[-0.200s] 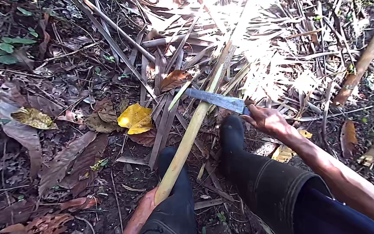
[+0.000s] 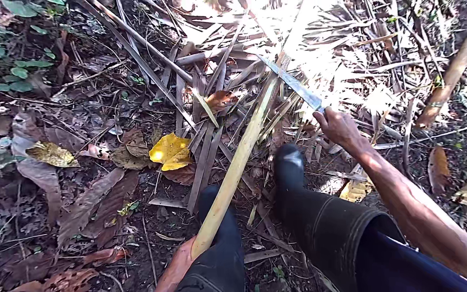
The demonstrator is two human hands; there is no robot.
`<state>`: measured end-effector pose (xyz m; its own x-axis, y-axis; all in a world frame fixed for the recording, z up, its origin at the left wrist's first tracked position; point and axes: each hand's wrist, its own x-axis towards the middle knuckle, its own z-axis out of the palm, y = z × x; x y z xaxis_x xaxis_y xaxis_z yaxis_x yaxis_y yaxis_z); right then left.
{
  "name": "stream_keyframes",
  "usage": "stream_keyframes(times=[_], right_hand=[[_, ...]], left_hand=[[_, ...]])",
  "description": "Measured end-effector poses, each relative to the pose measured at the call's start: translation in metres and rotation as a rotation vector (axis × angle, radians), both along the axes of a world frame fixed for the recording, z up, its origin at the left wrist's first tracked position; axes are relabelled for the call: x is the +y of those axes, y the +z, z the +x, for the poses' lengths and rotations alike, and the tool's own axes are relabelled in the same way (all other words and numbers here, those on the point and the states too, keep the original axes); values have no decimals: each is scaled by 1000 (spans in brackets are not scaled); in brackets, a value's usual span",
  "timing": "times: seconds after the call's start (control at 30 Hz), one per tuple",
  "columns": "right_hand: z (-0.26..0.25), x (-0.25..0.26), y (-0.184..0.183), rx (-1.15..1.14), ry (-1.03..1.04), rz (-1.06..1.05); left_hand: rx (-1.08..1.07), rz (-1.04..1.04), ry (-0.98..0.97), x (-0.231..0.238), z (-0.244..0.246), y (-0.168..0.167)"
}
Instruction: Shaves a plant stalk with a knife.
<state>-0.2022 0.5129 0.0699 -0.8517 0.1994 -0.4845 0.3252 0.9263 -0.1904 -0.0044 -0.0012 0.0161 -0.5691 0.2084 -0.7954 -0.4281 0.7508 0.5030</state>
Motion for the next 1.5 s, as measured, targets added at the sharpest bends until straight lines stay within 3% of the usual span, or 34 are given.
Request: stream_keyframes(times=[0.07, 0.23, 0.47, 0.63, 0.67, 0.77, 0.83, 0.9, 1.03, 1.2, 1.27, 1.37, 1.5], right_hand=[[39, 9, -35, 155, 108, -38], [88, -39, -51, 222, 547, -156], [80, -20, -53, 303, 415, -88], [92, -46, -42, 330, 720, -147], [85, -41, -43, 322, 670, -132], [66, -1, -48, 236, 222, -124], [58, 19, -52, 261, 95, -110], [55, 13, -47, 266, 186, -114], [71, -16, -44, 258, 567, -113], [58, -3, -30, 206, 291, -37], [68, -13, -19, 177, 394, -50], [80, -31, -23, 172, 618, -76], [54, 4, -33, 141, 227, -90]], left_hand=[[10, 29, -1, -6, -7, 14], [7, 107, -4, -16, -27, 54], [-5, 77, 13, -16, -32, 67], [-41, 120, 59, -13, -27, 65], [-50, 136, 86, -12, -26, 66], [-56, 153, 133, -8, -21, 65], [-60, 141, 126, -7, -21, 66], [-76, 161, 130, -5, -25, 69], [22, 206, 84, -22, -11, 50], [-64, 156, 112, -5, -24, 68], [-62, 152, 104, -4, -24, 70], [47, 187, 62, -17, -7, 48], [49, 177, 68, -18, -4, 46]])
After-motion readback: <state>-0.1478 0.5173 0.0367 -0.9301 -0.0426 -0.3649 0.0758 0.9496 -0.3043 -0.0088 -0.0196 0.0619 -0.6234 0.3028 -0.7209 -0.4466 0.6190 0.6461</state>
